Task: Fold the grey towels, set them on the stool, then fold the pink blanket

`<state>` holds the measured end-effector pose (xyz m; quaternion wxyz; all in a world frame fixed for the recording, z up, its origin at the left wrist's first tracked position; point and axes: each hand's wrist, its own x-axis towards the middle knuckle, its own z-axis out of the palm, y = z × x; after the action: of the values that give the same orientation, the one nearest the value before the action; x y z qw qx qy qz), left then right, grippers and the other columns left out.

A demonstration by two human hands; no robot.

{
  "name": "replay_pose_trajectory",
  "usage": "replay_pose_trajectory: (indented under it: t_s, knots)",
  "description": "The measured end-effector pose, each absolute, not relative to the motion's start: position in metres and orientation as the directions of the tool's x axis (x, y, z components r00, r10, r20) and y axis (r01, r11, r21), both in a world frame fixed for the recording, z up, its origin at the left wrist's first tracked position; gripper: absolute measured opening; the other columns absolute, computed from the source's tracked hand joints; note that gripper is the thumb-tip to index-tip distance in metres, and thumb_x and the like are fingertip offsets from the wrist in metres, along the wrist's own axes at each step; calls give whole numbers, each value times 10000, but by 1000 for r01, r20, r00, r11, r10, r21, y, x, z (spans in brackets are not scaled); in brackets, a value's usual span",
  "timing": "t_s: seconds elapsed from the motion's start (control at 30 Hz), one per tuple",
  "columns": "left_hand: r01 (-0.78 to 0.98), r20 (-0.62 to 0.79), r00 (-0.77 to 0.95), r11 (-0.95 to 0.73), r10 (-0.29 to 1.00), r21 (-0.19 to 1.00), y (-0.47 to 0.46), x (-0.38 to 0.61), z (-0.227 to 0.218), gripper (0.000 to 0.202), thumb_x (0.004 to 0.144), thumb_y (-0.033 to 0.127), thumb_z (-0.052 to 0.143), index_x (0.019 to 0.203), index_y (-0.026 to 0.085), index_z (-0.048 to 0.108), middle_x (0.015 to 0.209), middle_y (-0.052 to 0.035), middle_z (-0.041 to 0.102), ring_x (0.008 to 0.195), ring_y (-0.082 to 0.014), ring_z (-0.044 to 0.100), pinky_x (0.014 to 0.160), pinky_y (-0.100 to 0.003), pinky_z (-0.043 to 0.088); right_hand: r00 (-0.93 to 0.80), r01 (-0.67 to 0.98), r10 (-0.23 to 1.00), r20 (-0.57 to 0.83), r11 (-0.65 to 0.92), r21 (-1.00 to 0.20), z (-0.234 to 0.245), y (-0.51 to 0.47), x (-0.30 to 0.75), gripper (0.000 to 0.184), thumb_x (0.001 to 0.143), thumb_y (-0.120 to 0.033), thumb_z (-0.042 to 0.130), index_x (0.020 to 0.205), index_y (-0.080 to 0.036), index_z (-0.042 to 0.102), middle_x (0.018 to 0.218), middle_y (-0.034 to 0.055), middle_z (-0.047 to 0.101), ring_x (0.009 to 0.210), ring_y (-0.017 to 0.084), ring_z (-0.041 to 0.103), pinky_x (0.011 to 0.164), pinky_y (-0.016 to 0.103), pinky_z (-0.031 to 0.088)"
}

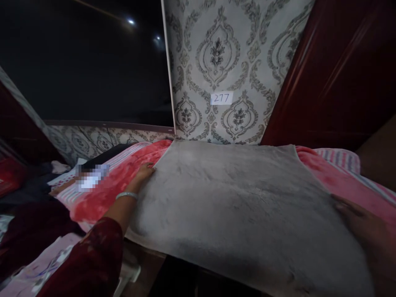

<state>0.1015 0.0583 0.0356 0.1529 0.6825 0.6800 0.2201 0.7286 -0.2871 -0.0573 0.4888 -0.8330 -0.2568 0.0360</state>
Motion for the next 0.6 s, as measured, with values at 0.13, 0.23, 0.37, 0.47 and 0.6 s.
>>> replay_pose_trajectory:
  t_s: [0.13,0.23,0.37,0.47,0.6]
  knots:
    - [808,75,61,-94,995,582,55,102,35,494,847,233,529,1322,121,607,1170,-109,726,998,-196,698,819,-263,554,845,399,513,150,-418,-816,-53,-280,735,340,696,-451,612,990,-344,746,1073,62,712,1218,413,559,1039,554,426]
    - [772,116,95,-147,989,618,55,104,30,414,833,207,508,1197,115,683,1185,-108,720,1064,-215,669,903,-288,532,865,377,465,186,-358,-854,-46,-278,727,388,707,-337,592,1044,-242,758,1114,87,718,1176,348,587,1021,478,439]
    - [778,171,49,-145,984,612,62,109,20,390,857,204,449,1153,116,687,1160,-87,721,1125,-236,629,998,-354,490,892,311,410,194,-242,-919,-43,-275,721,456,712,-325,590,1094,-136,754,1019,87,732,1001,247,629,923,367,475]
    - [772,230,-18,-132,973,622,65,112,16,400,855,237,430,1153,149,682,1136,-71,725,1142,-251,619,1020,-399,482,905,273,374,201,-151,-950,-49,-275,727,443,683,-324,618,1050,-129,771,917,66,735,905,211,622,851,324,482]
    - [708,216,-93,-89,972,701,65,110,18,437,791,281,462,1117,127,709,1145,-107,723,1113,-256,643,1011,-396,494,902,277,363,235,-67,-959,-58,-275,740,418,667,-345,643,1008,-149,784,875,53,739,875,202,626,812,311,490]
